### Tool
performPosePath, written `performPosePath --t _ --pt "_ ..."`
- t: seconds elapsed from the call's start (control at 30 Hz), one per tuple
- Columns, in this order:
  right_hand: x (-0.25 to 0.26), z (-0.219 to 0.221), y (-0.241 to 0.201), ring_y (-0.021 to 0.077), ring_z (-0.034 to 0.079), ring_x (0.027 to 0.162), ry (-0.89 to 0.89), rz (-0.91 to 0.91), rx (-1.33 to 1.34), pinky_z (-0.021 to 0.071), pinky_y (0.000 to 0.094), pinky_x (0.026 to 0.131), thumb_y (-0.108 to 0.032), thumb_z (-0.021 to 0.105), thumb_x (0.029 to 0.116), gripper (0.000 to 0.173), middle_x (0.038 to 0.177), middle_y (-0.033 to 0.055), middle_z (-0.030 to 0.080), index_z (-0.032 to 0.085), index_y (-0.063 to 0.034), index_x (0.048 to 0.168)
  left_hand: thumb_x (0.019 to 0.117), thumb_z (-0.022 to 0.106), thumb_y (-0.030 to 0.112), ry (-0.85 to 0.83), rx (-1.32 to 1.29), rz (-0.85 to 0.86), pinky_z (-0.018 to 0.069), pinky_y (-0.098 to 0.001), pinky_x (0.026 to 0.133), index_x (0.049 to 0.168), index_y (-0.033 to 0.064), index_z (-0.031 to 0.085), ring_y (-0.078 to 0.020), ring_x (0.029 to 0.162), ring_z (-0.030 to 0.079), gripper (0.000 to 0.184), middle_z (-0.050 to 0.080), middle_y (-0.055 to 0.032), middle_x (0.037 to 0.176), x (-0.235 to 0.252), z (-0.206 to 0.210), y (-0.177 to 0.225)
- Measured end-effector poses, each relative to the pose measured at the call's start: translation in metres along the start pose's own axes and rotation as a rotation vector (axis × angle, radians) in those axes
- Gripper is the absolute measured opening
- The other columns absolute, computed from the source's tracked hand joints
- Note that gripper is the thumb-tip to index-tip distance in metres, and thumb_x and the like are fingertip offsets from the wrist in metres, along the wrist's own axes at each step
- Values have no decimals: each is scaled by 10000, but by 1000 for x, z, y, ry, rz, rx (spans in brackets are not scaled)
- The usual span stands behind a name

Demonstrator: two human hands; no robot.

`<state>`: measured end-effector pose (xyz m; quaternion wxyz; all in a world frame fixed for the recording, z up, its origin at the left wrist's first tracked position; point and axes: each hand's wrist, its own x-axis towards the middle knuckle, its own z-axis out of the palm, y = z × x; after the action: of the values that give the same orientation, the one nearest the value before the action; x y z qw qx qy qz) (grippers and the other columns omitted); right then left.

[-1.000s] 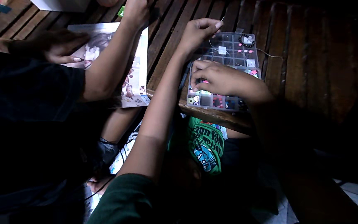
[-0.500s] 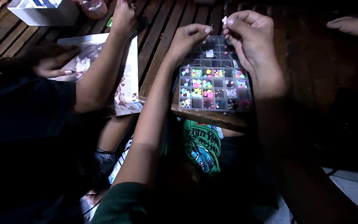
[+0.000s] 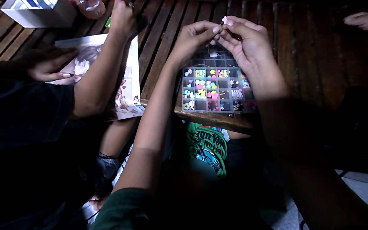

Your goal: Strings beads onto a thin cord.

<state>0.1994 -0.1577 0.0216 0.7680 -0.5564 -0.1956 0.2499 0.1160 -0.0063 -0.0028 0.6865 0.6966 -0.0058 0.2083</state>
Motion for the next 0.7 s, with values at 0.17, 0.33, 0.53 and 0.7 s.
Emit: performPosePath --t 0.17,0.33,0.53,0.7 --pt "0 1 1 136 714 855 -21 -15 -24 613 288 843 -51 574 1030 171 948 46 693 647 24 1165 1025 571 57 -6 -5 10 552 -231 760 1030 22 686 -53 799 648 120 688 20 883 1 0 -2" --pt "0 1 1 134 716 842 -23 -16 -2 615 286 840 -42 581 1025 158 935 47 700 653 24 1148 1025 571 54 0 -14 2 548 -221 738 1018 29 684 -48 786 646 116 689 24 869 0 0 -2" --pt "-1 1 0 137 717 851 -19 -5 -7 614 294 841 -47 579 1027 165 941 49 703 652 19 1160 1025 566 44 11 -28 -8 549 -220 740 1017 23 683 -49 777 643 119 684 22 861 0 0 -1" --pt "0 0 1 144 722 859 -44 -27 -34 621 312 843 -57 581 1029 150 947 45 709 663 8 1136 1025 574 55 4 -25 5 553 -226 752 1027 28 687 -53 797 652 116 694 19 878 0 -1 -3"
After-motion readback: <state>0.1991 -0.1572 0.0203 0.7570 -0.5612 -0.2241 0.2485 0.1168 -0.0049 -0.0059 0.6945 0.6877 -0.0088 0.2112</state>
